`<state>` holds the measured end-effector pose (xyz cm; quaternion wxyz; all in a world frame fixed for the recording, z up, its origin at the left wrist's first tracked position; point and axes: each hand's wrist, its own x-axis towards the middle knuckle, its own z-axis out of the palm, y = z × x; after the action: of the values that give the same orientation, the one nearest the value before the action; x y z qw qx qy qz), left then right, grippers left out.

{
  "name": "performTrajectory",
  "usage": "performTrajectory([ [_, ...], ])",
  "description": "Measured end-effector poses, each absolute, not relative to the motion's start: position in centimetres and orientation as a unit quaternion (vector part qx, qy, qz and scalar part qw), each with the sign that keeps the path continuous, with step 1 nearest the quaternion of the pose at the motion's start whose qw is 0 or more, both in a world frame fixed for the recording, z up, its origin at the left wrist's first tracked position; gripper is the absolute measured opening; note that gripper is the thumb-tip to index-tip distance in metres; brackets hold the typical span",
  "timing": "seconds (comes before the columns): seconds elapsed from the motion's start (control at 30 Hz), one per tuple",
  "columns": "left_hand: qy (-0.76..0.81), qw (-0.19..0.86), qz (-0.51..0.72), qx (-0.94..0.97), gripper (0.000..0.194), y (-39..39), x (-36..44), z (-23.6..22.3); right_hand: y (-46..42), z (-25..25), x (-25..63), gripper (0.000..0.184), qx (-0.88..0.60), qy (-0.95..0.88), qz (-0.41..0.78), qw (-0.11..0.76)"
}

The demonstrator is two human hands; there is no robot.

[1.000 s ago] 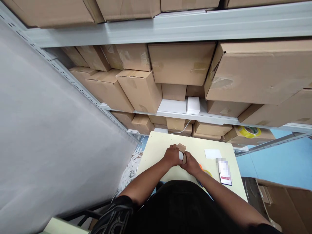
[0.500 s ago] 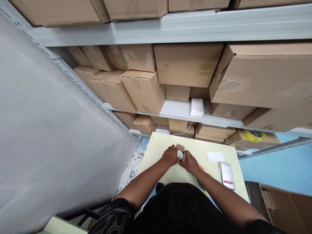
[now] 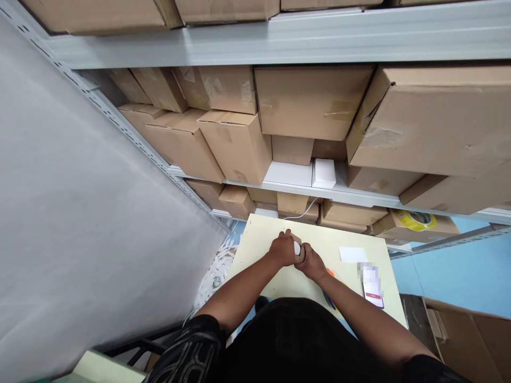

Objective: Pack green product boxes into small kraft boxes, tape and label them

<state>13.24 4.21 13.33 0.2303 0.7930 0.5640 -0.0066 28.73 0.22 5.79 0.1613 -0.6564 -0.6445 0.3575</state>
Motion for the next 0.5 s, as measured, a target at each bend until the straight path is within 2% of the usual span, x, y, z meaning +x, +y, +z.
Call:
performTrajectory([
  [0.17,0.562,0.22,0.04,0.796,0.054,3.8,12.1,16.0,0.6,6.2,28.2,0.045,-0.657,-0.643,0.349,0.181],
  [0.3,0.569,0.219,0.125,0.783,0.061,3.0,10.1,17.9,0.9,6.4,28.0,0.048,-0.652,-0.663,0.312,0.193],
  [0.5,0.59,0.214,0.258,0.735,0.058,1.6,6.9,20.6,1.3,5.6,28.1,0.052,-0.662,-0.666,0.304,0.161],
])
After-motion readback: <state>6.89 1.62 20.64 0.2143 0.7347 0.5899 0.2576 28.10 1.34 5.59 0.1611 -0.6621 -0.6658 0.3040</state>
